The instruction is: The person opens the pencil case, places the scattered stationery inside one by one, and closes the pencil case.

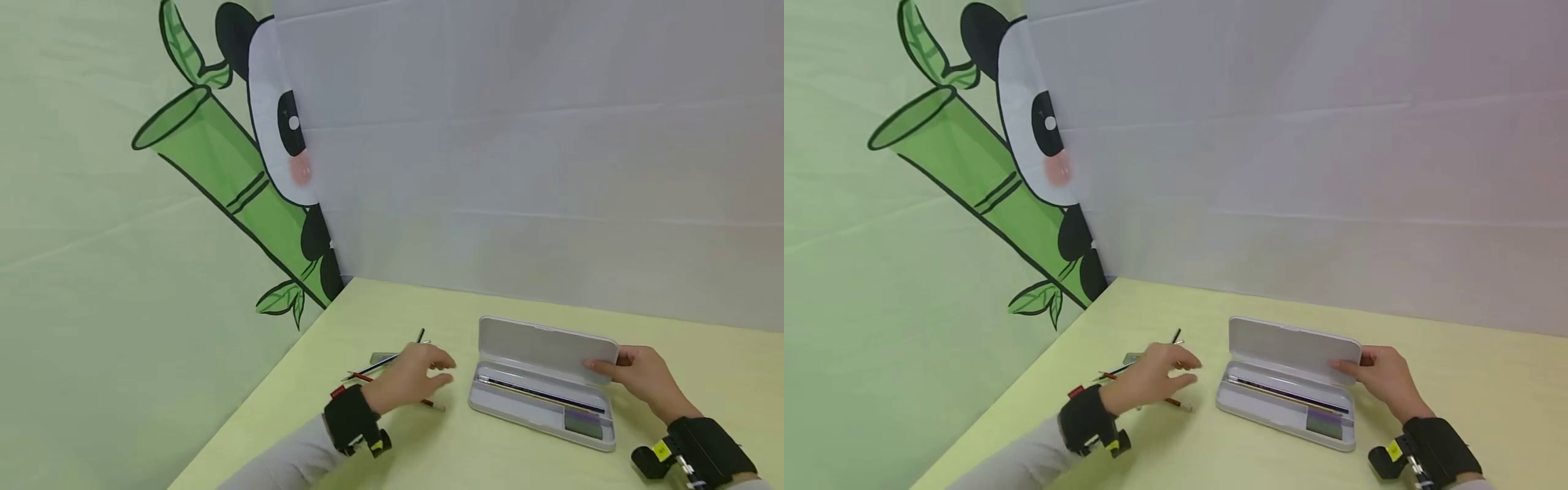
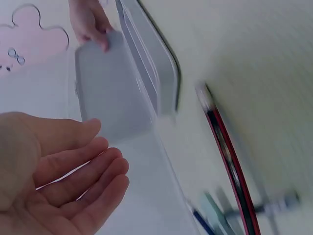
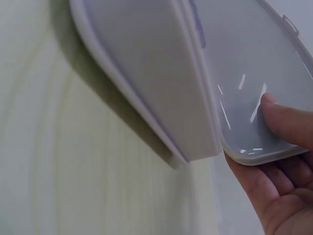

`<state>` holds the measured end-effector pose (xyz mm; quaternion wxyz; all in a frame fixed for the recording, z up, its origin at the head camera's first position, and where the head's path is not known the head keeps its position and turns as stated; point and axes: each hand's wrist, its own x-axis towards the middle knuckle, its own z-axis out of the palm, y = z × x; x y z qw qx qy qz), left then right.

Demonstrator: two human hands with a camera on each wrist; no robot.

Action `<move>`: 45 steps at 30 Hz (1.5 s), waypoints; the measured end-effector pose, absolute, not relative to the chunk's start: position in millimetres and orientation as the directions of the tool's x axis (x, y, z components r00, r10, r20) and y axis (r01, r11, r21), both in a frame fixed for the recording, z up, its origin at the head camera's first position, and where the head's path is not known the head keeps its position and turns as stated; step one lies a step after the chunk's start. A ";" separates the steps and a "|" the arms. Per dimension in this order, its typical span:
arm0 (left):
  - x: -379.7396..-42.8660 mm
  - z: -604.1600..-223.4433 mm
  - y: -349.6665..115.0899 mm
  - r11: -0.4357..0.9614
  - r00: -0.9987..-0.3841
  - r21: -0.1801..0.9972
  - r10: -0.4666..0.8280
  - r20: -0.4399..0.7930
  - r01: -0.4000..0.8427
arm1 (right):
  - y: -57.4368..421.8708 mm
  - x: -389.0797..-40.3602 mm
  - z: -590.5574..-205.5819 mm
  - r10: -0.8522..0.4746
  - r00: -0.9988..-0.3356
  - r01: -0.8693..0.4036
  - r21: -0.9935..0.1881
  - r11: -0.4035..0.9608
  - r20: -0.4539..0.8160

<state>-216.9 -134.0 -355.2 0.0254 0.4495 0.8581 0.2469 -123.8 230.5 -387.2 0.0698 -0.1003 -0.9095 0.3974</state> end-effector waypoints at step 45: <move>-250.6 -361.2 -171.1 0.520 -0.537 0.134 0.816 0.214 0.843 | 262.6 -148.0 -384.4 0.153 -0.982 0.043 -0.663 0.747 0.109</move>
